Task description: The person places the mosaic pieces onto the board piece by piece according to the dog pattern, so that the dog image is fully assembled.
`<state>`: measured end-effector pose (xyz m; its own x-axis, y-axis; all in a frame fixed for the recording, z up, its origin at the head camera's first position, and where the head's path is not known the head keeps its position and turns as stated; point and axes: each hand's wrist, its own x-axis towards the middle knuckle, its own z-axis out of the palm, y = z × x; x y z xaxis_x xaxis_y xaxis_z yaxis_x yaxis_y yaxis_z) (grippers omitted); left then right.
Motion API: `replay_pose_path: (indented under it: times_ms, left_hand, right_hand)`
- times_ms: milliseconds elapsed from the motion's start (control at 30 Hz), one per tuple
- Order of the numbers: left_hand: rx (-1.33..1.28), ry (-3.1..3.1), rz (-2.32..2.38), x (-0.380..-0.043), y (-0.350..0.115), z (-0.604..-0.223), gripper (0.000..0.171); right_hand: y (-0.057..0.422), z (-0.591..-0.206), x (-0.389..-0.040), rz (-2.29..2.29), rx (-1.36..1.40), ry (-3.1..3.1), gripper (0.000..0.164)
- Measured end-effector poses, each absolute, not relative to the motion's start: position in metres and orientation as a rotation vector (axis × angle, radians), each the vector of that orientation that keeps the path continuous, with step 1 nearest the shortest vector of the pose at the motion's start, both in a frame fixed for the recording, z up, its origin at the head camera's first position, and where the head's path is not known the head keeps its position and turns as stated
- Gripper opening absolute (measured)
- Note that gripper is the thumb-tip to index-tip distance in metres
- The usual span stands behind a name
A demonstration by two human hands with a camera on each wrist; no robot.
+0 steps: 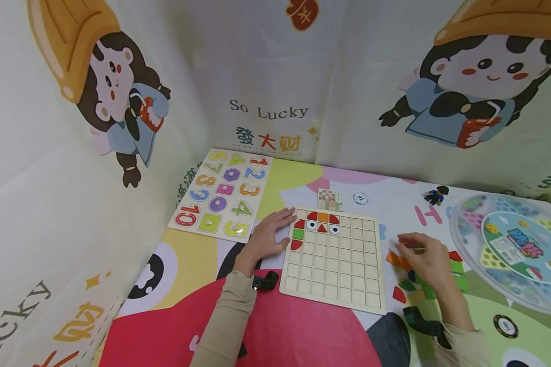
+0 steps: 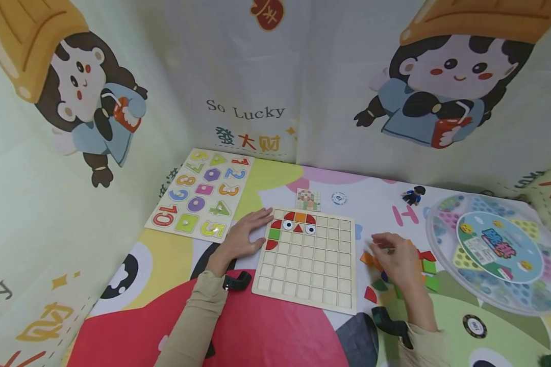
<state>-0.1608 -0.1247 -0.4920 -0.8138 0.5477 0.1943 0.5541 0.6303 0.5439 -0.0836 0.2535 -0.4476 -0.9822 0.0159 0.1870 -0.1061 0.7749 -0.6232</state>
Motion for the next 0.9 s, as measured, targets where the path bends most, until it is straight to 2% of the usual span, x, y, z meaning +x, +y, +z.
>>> replay_pose_path:
  times_ms: [167, 367, 600, 900]
  left_hand:
    - [-0.946, -2.817, -0.967, -0.161, -0.125, -0.491, 0.058]
    - [-0.937, -2.826, -0.973, -0.160, -0.123, -0.489, 0.058]
    - [-0.921, -2.846, -0.994, -0.158, -0.123, -0.488, 0.058]
    - [-0.922, -2.834, -0.986, -0.160, -0.122, -0.492, 0.059]
  right_hand:
    - [0.293, -0.452, -0.057, 0.947, -0.060, -2.945, 0.029]
    - [0.303, -0.457, -0.049, 0.844, -0.116, -3.030, 0.039]
    - [0.298, -0.458, -0.048, 0.831, -0.135, -2.990, 0.035]
    - [0.290, -0.456, -0.048, 0.913, -0.162, -2.876, 0.019]
